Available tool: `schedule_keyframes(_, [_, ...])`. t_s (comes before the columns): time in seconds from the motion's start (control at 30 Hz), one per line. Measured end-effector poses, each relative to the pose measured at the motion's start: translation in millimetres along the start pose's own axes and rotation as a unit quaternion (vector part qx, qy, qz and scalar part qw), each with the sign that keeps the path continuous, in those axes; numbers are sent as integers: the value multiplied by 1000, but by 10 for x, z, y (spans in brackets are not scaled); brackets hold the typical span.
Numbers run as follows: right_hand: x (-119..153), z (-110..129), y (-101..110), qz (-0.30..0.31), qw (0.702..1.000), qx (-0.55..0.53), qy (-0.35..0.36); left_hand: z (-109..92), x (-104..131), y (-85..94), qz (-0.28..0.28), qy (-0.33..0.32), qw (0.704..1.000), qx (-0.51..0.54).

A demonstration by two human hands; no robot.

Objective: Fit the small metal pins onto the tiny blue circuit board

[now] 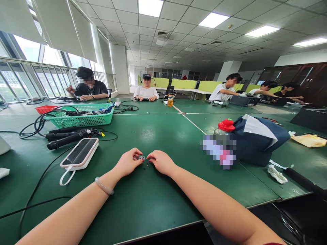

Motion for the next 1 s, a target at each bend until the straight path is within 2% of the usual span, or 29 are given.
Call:
schedule_keyframes(0.17, [-3,-51,3,16,1000,20,-2,2,-10,-8,-2,3,1000,-1])
schedule_keyframes(0.27, [20,-11,38,-3,1000,22,-8,-6,-13,-1,-7,-1,1000,14])
schedule_keyframes(0.37, [55,101,41,-11,999,15,38,-21,-4,10,-3,5,1000,18])
schedule_keyframes(0.47, [82,218,-18,10,994,24,102,-39,5,16,4,3,1000,2])
schedule_keyframes(0.6, [78,288,-90,18,989,44,137,-18,-5,6,8,6,1000,-13])
schedule_keyframes(1.0, [45,215,-76,12,993,55,100,21,-23,-26,27,13,999,16])
Point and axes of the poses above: each hand's wrist, its own x-axis away from the middle knuckle, its own y-axis out of the back of the hand, z = x × y, the point moved 4 cm from there along -x, towards the middle knuckle, and after that the axes turned 1 degree about y, right-handed, at the moved point
